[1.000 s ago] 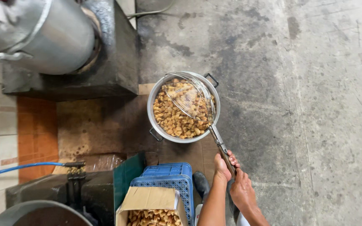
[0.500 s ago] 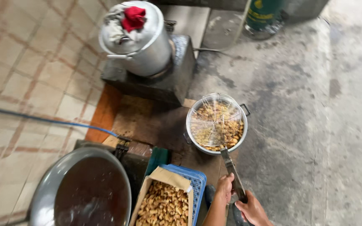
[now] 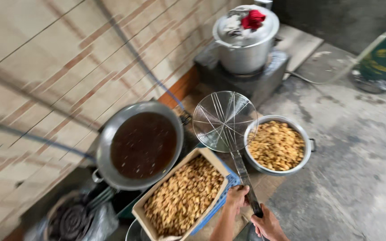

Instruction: The person uses a large slotted spoon to scoop fried food pieces from a large pan of oil into a strainer and then transfers them into a cardboard box.

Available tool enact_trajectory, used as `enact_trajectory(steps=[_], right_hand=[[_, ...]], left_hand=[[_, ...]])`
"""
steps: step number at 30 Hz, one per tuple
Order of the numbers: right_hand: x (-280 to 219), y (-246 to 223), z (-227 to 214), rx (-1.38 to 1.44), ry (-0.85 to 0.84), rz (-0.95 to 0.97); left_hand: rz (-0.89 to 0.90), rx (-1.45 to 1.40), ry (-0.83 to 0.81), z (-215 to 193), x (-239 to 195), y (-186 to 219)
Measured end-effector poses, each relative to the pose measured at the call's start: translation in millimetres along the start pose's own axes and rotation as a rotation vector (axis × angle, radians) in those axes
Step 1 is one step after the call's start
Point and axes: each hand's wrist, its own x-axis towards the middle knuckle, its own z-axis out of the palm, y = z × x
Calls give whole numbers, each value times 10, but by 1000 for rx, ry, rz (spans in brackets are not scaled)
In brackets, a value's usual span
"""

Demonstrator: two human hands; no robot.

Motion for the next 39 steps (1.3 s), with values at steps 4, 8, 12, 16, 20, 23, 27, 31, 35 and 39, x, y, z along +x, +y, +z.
enact_trajectory(steps=[4,8,12,16,20,23,27,31,35,39], right_hand=[[-30,6,321,-78,-144,-165],[-171,79,801,-160,-231,-193],[-463,187,1362,-238,-344,-220],[-799,581,1898,-314,-417,-305],[-1121,972,2330,-311,-491,-245],[-1219,1263,2462,-308,-508,-204],[-1193,1577,2395,-343,-461,-164],[-1016,1834,2184,-568,-299,-116],[-956,2139,2050,-545,-279,-52],[-819,2301,1954,-555,-261,7]], left_hand=[[113,-119,105,-429,-237,-159],[213,-218,202,-981,-589,-465],[289,-370,273,-1527,-1134,-848],[189,-464,399,-1969,-1724,-1289],[139,-525,466,-2294,-2231,-1723],[143,-481,476,-2410,-2303,-2063],[111,-497,457,-2299,-2141,-2411],[68,-492,427,-2063,-1858,-2644],[-12,-582,339,-1929,-1657,-2925],[-53,-540,343,-1850,-1451,-3110]])
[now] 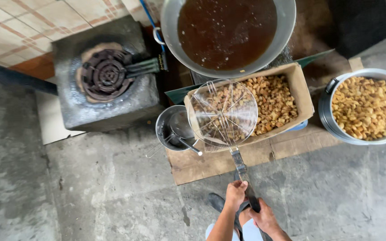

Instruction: The person uses a large slotted spoon to scoop fried food pieces from a large pan of oil into a strainer and then transfers them into a cardboard box.

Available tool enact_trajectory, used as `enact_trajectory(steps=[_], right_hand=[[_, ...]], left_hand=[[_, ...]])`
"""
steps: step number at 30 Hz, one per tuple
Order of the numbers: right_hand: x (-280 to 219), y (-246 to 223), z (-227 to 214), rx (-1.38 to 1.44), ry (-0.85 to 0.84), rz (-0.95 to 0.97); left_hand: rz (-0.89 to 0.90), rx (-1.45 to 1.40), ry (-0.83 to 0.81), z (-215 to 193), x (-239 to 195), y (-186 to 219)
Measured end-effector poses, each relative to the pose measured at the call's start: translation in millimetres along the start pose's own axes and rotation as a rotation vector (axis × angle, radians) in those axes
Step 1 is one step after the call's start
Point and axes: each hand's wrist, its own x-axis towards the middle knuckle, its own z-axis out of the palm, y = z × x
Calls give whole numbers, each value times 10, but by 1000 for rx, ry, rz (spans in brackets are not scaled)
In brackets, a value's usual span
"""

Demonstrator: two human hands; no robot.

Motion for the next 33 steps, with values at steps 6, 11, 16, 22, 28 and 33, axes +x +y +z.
enact_trajectory(steps=[6,11,16,22,28,33], right_hand=[[188,89,-91,76,-61,46],[301,160,-173,77,-114,91],[538,129,-382,-263,-205,-140],[899,-13,-521,-505,-203,19],[1389,-555,-391,-217,156,-152],[1711,-1314,-262,31,153,-307]], left_hand=[[44,186,63,53,254,-147],[-81,99,71,136,357,-188],[2,174,136,145,374,-172],[-110,332,245,213,444,-129],[230,560,464,211,357,461],[432,480,454,88,120,1419]])
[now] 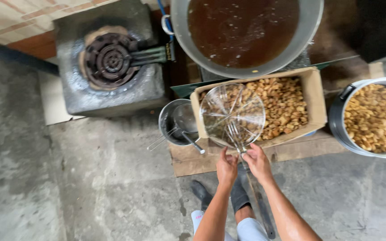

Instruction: The person uses a large slotted spoon to scoop fried food pieces from a large pan of oil into a strainer and then transfers them into a cardboard box.

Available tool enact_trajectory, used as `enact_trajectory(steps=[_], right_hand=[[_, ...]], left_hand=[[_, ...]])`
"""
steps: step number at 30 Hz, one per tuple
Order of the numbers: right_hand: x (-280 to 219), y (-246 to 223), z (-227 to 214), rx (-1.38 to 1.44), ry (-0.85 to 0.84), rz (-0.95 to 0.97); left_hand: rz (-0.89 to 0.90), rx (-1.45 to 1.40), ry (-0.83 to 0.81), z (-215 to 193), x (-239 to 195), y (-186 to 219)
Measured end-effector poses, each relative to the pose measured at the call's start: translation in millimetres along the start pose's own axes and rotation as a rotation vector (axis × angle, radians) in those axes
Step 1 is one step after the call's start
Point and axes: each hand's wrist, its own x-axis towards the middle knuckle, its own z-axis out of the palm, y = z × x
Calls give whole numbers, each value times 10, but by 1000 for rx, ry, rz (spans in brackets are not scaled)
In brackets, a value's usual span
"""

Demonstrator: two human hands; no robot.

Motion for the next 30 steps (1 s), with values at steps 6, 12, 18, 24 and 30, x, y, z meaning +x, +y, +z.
enact_trajectory(steps=[6,12,18,24,30], right_hand=[[210,-467,681,6,-140,-24],[138,-1120,1594,18,-229,59],[51,-1279,2821,215,-316,218],[241,-733,3864,268,-306,432],[508,-203,4527,258,-301,601]], left_hand=[[153,-23,180,-833,413,125],[64,11,185,-1648,922,-117],[-97,51,106,-2350,1276,-624],[-67,199,184,-2609,1882,-1392],[60,574,185,-2500,2462,-2220]])
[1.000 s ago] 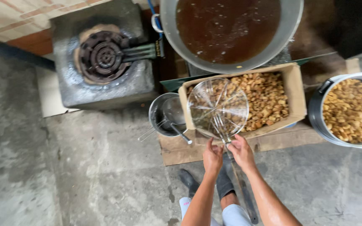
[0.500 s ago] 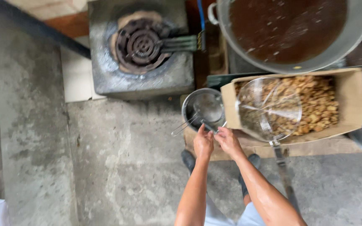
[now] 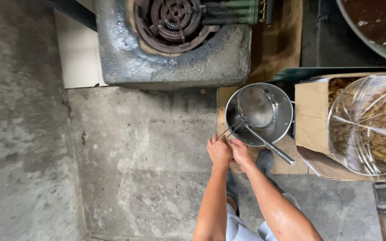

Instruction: The person uses a large slotted spoon to scoop fried food pieces from a large pan of oil into a strainer and then transfers them into a cardboard box.

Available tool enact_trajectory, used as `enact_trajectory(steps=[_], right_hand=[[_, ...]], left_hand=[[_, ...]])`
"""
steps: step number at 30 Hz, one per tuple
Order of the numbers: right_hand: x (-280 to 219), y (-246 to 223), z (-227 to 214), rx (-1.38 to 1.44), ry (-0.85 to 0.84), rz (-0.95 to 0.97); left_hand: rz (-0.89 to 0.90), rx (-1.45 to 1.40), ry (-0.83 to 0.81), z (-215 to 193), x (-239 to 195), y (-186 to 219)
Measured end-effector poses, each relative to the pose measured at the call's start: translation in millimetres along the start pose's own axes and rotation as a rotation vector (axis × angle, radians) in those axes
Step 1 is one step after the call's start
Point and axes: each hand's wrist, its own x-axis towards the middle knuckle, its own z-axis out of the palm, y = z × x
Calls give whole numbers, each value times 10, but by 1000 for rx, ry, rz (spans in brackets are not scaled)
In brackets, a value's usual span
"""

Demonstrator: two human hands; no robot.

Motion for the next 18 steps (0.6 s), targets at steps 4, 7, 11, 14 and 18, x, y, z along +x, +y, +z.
enact_trajectory(steps=[4,7,11,14,18], right_hand=[[391,215,48,14,51,62],[630,442,150,252,34,221],[904,570,166,589,-103,374],[944,656,205,681,-35,319],[740,423,-2,671,94,173]], left_hand=[[-166,-6,-175,369,163,-178],[-271,-39,-360,504,280,-250],[-228,24,-442,612,257,-373],[-183,-8,-355,659,81,-380],[-158,-107,-299,437,-100,-92]])
